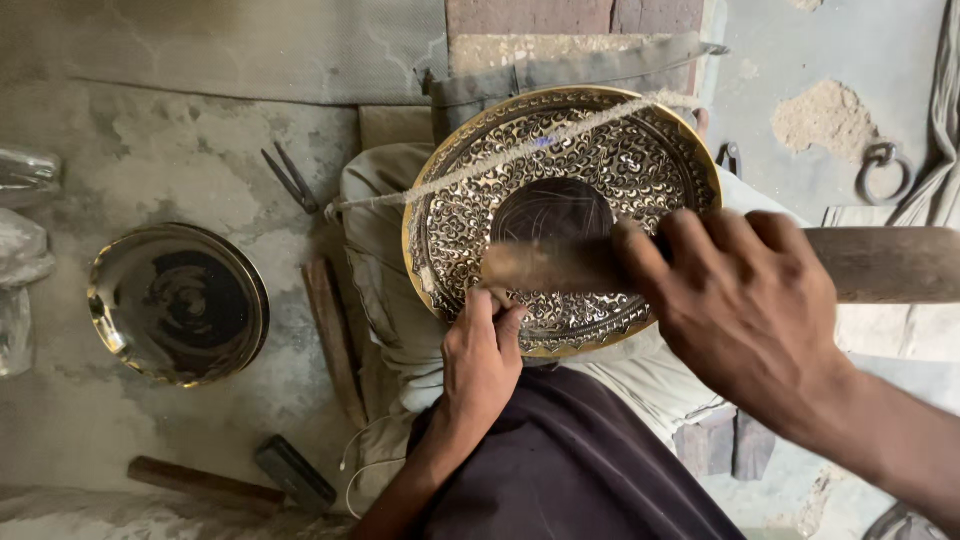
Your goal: The person sits on the floor with an ornate brass plate on their lap, holds a small punch against the plate's dark center, and repeatedly strikes the punch with a wooden mallet to engrave a pattern, repositioning the punch between strikes.
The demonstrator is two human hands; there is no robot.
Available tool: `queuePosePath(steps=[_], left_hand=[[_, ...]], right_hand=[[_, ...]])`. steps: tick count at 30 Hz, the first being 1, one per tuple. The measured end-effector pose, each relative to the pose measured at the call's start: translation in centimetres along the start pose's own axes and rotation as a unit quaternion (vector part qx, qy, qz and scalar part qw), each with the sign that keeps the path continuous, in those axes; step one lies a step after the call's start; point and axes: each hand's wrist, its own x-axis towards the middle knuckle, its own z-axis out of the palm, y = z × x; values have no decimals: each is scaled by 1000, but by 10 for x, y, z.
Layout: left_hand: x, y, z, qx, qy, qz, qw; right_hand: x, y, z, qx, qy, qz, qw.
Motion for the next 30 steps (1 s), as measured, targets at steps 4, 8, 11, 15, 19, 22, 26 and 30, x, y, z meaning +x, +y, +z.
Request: queuePosePath(steps=[4,8,11,15,19,22,26,30], left_hand=[[-1,-1,1,-10,1,-7,1000],[-1,-2,2,8,-4,-15,1000],[0,-3,2,-2,-3,-11,1000],[0,-3,1,2,-10,-18,1000],[0,-3,2,-2,-7,-13,1000],[0,-4,2,-27,-17,-24,999],[0,-5,1,-3,-19,-18,1000],[0,-6,3,1,-18,-13,1000]], right_hand=[[5,-4,-6,84,-31,57,994],[7,-4,-9,41,5,23,999],[5,-4,-7,88,-50,72,992],[2,-3,-1,45,4,37,998],[3,-2,-1,4,-13,41,999],[5,-3,-6,53,-14,61,997],[8,-4,-12,-7,-22,33,999],[9,-2,-7,73,-64,59,994]])
